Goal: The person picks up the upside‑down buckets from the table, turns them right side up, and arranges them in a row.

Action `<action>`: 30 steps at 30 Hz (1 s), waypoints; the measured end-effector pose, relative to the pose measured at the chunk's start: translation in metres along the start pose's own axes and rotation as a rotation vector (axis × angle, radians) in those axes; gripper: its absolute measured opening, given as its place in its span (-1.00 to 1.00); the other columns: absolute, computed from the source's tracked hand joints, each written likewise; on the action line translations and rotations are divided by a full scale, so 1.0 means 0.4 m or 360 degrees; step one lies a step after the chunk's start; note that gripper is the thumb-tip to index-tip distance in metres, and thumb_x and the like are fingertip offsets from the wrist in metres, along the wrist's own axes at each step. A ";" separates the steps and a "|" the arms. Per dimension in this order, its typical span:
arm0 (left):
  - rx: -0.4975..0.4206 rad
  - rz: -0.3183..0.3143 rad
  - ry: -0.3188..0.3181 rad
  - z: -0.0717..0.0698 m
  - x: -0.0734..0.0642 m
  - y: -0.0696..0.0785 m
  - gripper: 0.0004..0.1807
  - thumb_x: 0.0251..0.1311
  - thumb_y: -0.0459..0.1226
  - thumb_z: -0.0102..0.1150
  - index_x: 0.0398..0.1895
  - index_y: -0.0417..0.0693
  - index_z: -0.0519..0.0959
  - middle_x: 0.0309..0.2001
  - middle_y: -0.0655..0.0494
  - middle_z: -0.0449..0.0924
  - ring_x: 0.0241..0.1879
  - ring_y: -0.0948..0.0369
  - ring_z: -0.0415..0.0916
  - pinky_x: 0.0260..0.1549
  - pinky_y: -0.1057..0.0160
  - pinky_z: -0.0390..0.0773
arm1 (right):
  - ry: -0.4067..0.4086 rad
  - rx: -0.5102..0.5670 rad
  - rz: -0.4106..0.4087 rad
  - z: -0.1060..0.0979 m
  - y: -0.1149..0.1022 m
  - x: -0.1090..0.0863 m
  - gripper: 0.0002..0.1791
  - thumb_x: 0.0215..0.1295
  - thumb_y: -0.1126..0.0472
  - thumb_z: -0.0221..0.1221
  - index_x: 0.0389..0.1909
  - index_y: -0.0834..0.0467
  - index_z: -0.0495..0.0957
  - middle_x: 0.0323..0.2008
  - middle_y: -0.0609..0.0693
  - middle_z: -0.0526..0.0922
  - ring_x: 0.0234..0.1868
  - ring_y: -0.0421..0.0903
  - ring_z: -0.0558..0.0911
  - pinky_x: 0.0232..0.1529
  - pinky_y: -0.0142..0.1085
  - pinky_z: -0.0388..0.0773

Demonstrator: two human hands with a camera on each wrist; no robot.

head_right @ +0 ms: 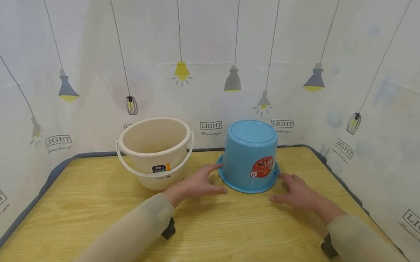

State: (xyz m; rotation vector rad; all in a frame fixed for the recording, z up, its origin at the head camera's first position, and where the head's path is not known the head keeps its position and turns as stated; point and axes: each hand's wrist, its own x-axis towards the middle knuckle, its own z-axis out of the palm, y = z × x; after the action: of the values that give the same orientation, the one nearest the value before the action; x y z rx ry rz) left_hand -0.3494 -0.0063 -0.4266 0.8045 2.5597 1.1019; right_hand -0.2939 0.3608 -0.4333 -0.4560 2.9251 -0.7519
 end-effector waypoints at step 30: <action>0.0229 -0.0300 0.0042 0.021 0.125 -0.036 0.25 0.05 0.15 0.71 0.76 0.11 0.21 0.72 0.05 0.29 0.70 -0.04 0.23 0.72 -0.19 0.17 | -0.0133 -0.0026 0.0162 -0.002 0.011 0.098 0.47 0.21 -0.38 0.51 0.75 0.39 -0.11 0.68 0.52 0.07 0.66 0.57 0.14 0.62 0.46 0.17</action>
State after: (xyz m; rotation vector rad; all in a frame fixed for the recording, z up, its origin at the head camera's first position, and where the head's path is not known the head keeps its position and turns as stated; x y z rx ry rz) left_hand -0.3925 0.0190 -0.4429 0.5675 2.6955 0.8864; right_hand -0.3324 0.3526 -0.4351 -0.3282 2.8540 -0.6791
